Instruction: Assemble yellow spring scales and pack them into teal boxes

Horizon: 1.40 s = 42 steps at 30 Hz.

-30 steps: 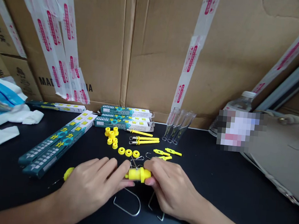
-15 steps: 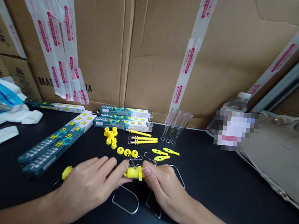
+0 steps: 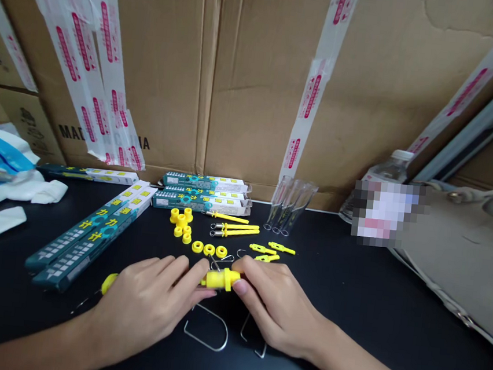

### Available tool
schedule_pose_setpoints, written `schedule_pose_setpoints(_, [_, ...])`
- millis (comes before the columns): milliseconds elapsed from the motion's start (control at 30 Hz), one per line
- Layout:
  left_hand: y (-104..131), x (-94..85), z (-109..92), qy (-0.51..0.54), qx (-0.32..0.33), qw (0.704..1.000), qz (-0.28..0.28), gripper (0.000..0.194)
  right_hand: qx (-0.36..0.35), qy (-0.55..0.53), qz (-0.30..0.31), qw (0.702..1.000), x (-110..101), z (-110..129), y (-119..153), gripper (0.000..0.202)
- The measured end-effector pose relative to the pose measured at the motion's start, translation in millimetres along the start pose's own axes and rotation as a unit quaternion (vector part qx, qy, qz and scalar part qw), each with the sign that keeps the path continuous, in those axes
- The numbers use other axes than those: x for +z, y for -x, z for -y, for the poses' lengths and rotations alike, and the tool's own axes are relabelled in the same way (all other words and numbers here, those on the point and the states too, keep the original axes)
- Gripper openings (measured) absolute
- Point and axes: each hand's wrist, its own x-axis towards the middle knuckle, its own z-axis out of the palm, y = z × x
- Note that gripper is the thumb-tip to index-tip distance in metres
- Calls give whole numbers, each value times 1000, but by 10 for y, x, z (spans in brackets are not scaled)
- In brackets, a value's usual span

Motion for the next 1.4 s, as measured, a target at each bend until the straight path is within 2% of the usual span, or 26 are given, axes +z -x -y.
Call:
schedule_pose_setpoints(167, [11, 18, 16, -3, 12, 1000, 2, 25, 22, -34, -6, 999, 52, 2, 2, 32])
schedule_pose_setpoints(300, [2, -31, 10, -11, 21, 1000, -5, 22, 45, -82, -34, 995, 45, 25, 5, 21])
schedule_pose_setpoints(433, [-14, -80, -8, 3, 49, 999, -11, 18, 103, -187, -17, 977, 9, 74, -21, 59])
schedule_pose_setpoints(533, [-13, -75, -13, 13, 53, 998, -9, 19, 106, -225, 7, 969, -18, 80, -62, 54])
schedule_pose_setpoints(633, [-7, -53, -15, 25, 36, 999, -4, 21, 135, -262, -13, 956, -35, 44, -92, 49])
schedule_pose_setpoints(733, [-12, -45, -24, 22, 13, 1000, 12, 22, 166, -238, -27, 957, -28, 8, -94, 44])
schedule_pose_setpoints(867, [-22, -54, -33, 15, -18, 999, 29, 25, 162, -189, -25, 968, 8, 5, -88, 42])
schedule_pose_setpoints(1033, [28, -26, 3, 25, -56, 998, 29, 27, 197, -230, -54, 951, 14, -20, -103, 44])
schedule_pose_setpoints(1133, [72, 10, 44, 57, -107, 991, 52, 28, 250, -304, -87, 915, -13, -66, -124, 46])
schedule_pose_setpoints(1233, [96, 35, 83, 139, -175, 970, 93, 24, 291, -394, -143, 860, -71, -116, -140, 47])
schedule_pose_setpoints(1300, [99, 48, 102, 208, -215, 947, 118, 20, 318, -452, -195, 810, -140, -158, -138, 50])
schedule_pose_setpoints(1400, [89, 72, 114, 295, -261, 905, 159, 17, 374, -506, -298, 718, -285, -248, -117, 50])
